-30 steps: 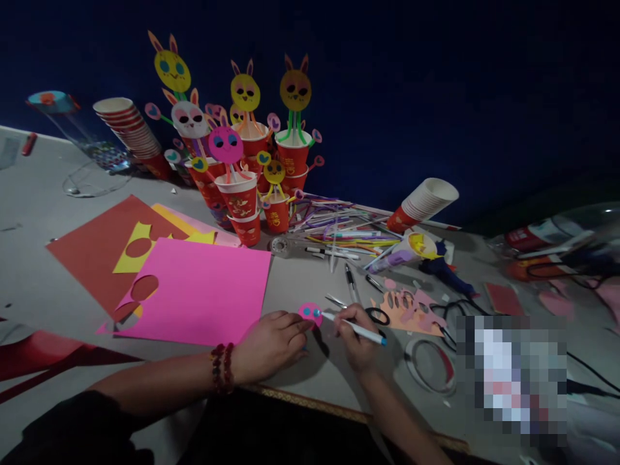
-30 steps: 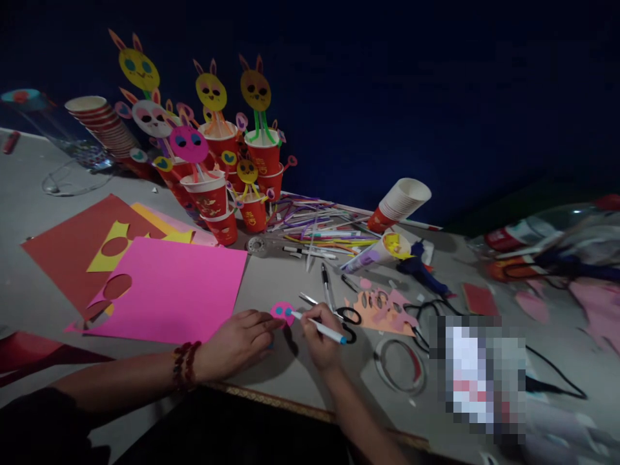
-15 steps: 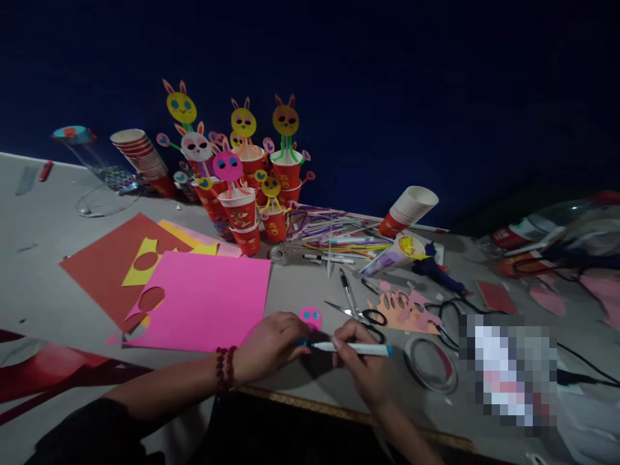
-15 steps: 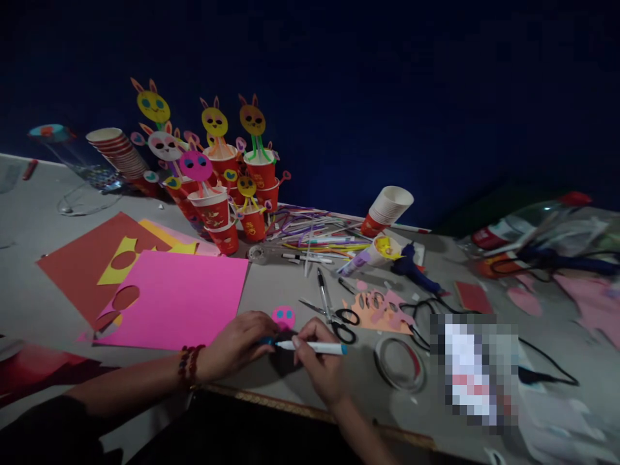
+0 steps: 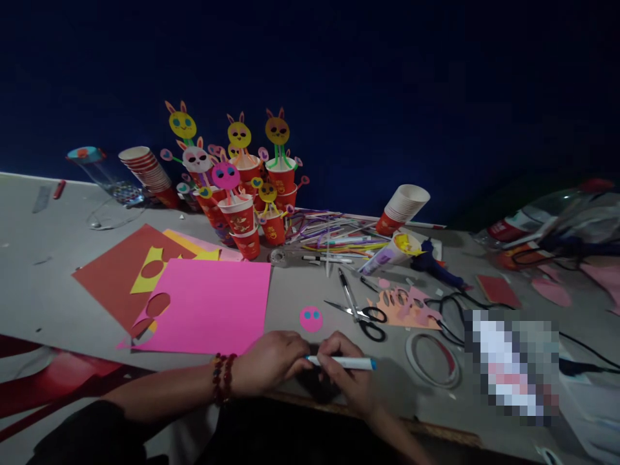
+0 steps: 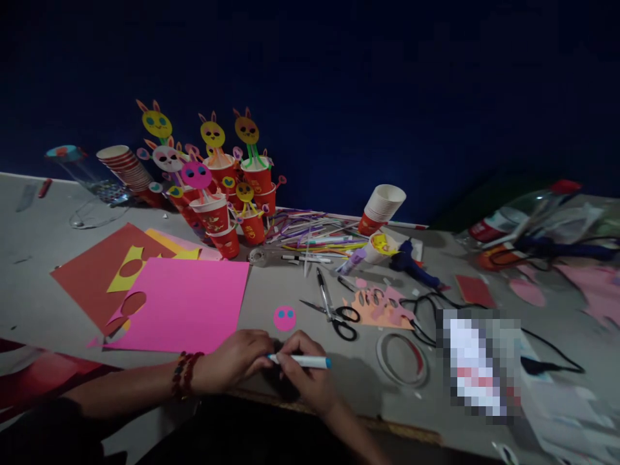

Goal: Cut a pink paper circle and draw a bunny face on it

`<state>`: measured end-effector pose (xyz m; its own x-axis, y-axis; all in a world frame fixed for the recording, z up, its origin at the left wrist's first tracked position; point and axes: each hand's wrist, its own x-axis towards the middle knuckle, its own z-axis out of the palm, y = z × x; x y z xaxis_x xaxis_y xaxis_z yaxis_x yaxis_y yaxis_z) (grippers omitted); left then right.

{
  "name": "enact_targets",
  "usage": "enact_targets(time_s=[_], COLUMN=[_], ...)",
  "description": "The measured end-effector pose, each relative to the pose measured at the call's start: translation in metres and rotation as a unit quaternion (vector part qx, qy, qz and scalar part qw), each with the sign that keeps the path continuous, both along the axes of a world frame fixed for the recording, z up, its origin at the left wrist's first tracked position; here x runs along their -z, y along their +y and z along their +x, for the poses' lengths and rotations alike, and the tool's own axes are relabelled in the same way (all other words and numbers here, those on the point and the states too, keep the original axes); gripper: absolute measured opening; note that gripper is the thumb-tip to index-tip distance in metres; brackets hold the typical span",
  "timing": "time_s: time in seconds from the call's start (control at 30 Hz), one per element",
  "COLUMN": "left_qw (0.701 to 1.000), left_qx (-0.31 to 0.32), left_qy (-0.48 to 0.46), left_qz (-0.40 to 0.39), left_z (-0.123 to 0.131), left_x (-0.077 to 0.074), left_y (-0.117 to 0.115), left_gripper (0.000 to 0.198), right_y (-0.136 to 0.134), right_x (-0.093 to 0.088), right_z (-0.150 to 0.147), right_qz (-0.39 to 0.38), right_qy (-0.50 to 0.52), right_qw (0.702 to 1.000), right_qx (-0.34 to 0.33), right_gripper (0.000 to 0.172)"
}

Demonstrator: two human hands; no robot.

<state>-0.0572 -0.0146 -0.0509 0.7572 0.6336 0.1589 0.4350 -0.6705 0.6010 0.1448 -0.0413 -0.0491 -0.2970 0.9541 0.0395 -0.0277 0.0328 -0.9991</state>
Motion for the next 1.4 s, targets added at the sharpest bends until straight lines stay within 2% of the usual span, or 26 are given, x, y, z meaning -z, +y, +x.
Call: enact_targets(time_s=[0.13, 0.27, 0.37, 0.47, 0.53, 0.6, 0.63, 0.67, 0.73, 0.83, 0.9, 0.93, 1.0, 1.07, 1.13, 1.17, 1.23, 1.27, 1.3, 1.33, 1.4], left_qw=[0.999, 0.999, 0.999, 0.996, 0.99, 0.978, 0.968, 0.96, 0.948, 0.934, 0.929, 0.927, 0.926, 0.929, 0.939, 0.947, 0.965, 0.973, 0.977, 0.978, 0.978], left_qx=[0.009, -0.001, -0.004, -0.033, -0.063, -0.099, -0.124, -0.145, -0.173, -0.195, -0.202, -0.207, -0.216, -0.21, -0.179, -0.155, -0.084, -0.05, -0.015, 0.012, 0.048], left_qy=[0.027, 0.037, 0.041, 0.077, 0.106, 0.137, 0.159, 0.172, 0.193, 0.219, 0.225, 0.224, 0.214, 0.196, 0.176, 0.162, 0.113, 0.091, 0.077, 0.069, 0.064], left_qz=[-0.032, -0.032, -0.033, 0.013, 0.066, 0.121, 0.149, 0.165, 0.185, 0.204, 0.213, 0.217, 0.225, 0.231, 0.234, 0.232, 0.219, 0.208, 0.199, 0.195, 0.193], left_z=[0.001, 0.005, 0.011, 0.015, 0.014, 0.008, 0.004, -0.001, -0.01, -0.017, -0.016, -0.015, -0.013, -0.013, -0.016, -0.018, -0.022, -0.023, -0.024, -0.024, -0.022], left_x=[-0.018, -0.03, -0.034, -0.033, -0.034, -0.035, -0.035, -0.035, -0.032, -0.02, -0.012, -0.009, -0.006, -0.007, -0.009, -0.01, -0.009, -0.008, -0.006, -0.004, 0.0], left_y=[-0.007, -0.007, -0.003, 0.013, 0.03, 0.051, 0.061, 0.072, 0.09, 0.109, 0.116, 0.118, 0.119, 0.113, 0.102, 0.094, 0.075, 0.065, 0.056, 0.048, 0.035], left_gripper=[0.054, 0.056, 0.054, 0.046, 0.036, 0.026, 0.023, 0.021, 0.021, 0.016, 0.014, 0.013, 0.017, 0.026, 0.028, 0.025, 0.02, 0.019, 0.019, 0.021, 0.025], right_y=[-0.003, -0.008, -0.005, 0.012, 0.032, 0.053, 0.063, 0.072, 0.085, 0.096, 0.098, 0.099, 0.101, 0.102, 0.102, 0.1, 0.094, 0.09, 0.084, 0.078, 0.066], right_x=[0.003, 0.009, 0.01, 0.0, -0.01, -0.018, -0.021, -0.023, -0.022, -0.015, -0.011, -0.009, -0.007, -0.007, -0.011, -0.013, -0.017, -0.018, -0.018, -0.017, -0.013], right_z=[-0.005, -0.014, -0.016, -0.005, 0.01, 0.028, 0.037, 0.045, 0.056, 0.056, 0.05, 0.047, 0.047, 0.053, 0.063, 0.068, 0.075, 0.076, 0.075, 0.071, 0.06], right_qz=[-0.031, -0.035, -0.012, 0.045, 0.093, 0.114, 0.117, 0.127, 0.151, 0.157, 0.162, 0.165, 0.171, 0.177, 0.178, 0.169, 0.108, 0.057, -0.004, -0.062, -0.134], right_qy=[0.081, 0.143, 0.149, 0.081, -0.042, -0.163, -0.237, -0.324, -0.469, -0.608, -0.652, -0.658, -0.65, -0.625, -0.564, -0.513, -0.359, -0.263, -0.161, -0.065, 0.07], right_qw=[0.996, 0.989, 0.988, 0.995, 0.995, 0.98, 0.964, 0.935, 0.862, 0.772, 0.737, 0.731, 0.738, 0.759, 0.805, 0.839, 0.926, 0.962, 0.987, 0.996, 0.988], right_qx=[-0.024, 0.01, 0.03, 0.029, 0.004, 0.012, 0.035, 0.065, 0.116, 0.096, 0.075, 0.07, 0.059, 0.05, 0.055, 0.059, 0.054, 0.04, 0.022, 0.005, -0.018], right_gripper=[0.028, 0.03, 0.031, 0.026, 0.017, 0.028, 0.026, 0.022, 0.022, 0.027, 0.031, 0.034, 0.042, 0.043, 0.037, 0.032, 0.026, 0.026, 0.028, 0.032, 0.039])
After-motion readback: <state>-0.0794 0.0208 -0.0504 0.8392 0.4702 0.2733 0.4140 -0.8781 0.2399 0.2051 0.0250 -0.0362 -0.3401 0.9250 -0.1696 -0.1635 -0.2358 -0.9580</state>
